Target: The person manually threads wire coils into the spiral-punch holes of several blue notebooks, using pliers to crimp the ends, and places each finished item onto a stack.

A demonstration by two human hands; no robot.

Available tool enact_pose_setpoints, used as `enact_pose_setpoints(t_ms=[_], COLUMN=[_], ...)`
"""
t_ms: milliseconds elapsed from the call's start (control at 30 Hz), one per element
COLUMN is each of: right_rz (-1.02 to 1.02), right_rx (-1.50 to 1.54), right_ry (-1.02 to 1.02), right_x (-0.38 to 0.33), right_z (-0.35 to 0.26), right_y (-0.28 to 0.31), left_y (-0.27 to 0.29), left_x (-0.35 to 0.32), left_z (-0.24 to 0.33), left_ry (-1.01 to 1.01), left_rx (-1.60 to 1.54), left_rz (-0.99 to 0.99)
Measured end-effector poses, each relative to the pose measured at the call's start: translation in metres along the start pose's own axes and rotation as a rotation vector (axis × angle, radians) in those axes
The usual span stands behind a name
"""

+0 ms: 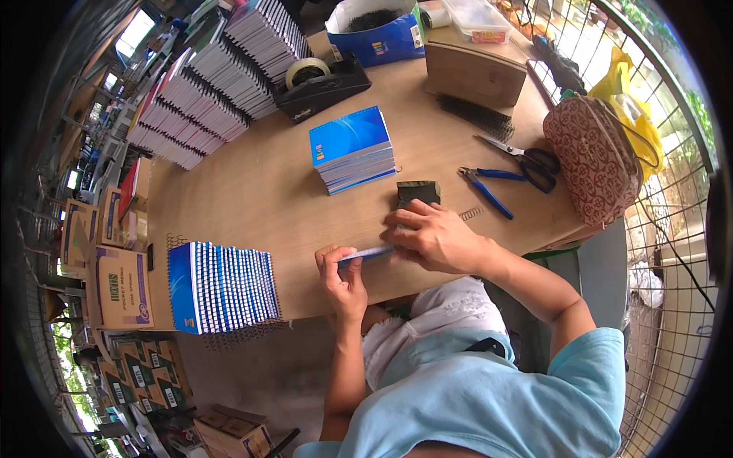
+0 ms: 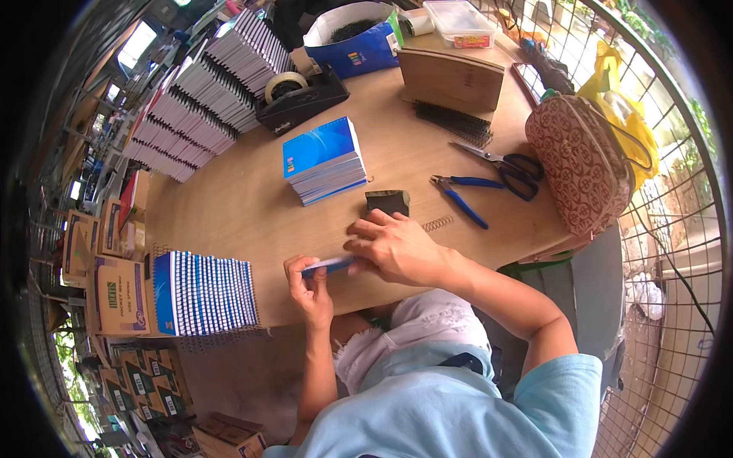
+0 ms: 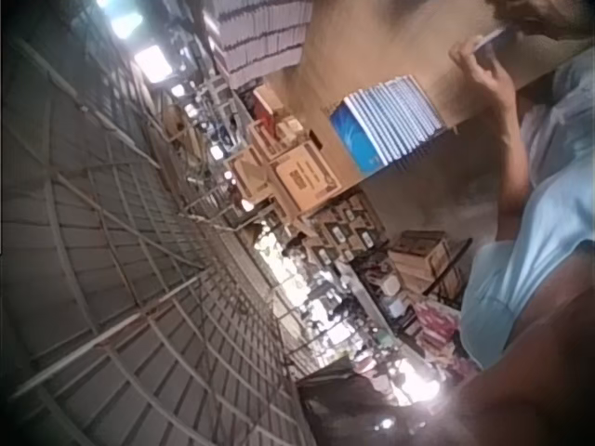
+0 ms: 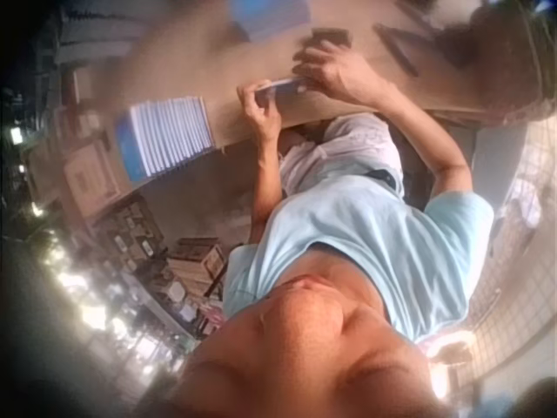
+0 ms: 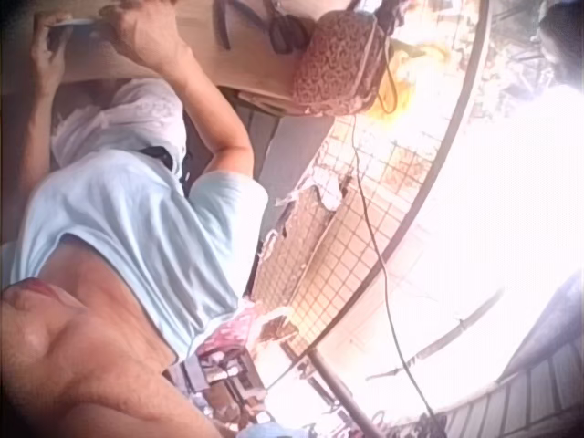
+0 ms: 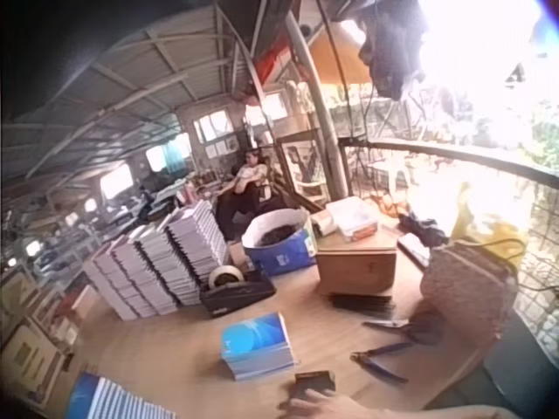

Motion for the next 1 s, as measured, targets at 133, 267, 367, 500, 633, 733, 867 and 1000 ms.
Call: enact_pose_setpoints(t_ms=[133,267,367,500,633,733,867,1000], right_rz=[0.108,-0.353,-0.448,-0.510,-0.399,-0.236,-0.448,-0.319], right_rx=[-0.113,-0.307,0.078,0.427,1.010,0.181,0.560,0.758], right_ry=[0.047,0.081,-0.127,-0.244,-0.077,0.032,0.003,-0.348], right_x=[0.026,0.027,0.037,0.022,0.024,0.022,0.012,0.020], right_z=[0.030,0.056,0.056,0.036,0.029,0.035,0.028,0.046], right_y=[0.037,-0.003,0.016,-0.003,0.008,0.004,-0.001,0.011], left_y=[0.008,0.001,0.004,-0.002,0.000,-0.010,-0.016,-0.022], left_x=[0.008,0.016,0.012,0.012,0.013,0.011,0.010,0.011], left_z=[0.004,0.016,-0.006,-0.008,0.001,-0.003,0.008,0.013], left_ry=[-0.045,-0.159,-0.069,-0.029,-0.122,-0.020,-0.089,-0.094], left_rx=[0.018,0.193,0.108,0.038,0.038,0.017,0.064,0.057], left_rz=[-0.056,-0.067,-0.042,-0.049,-0.028,-0.057,-0.069,-0.094])
Point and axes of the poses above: each hand's wrist, its own x-axis towards the middle knuckle, its own y-axis out of the back of the hand, z = x × y, the point moved 8 cm from there along x, towards the middle knuckle, and after that the axes turned 8 degrees about z, right-handed, at the moved point
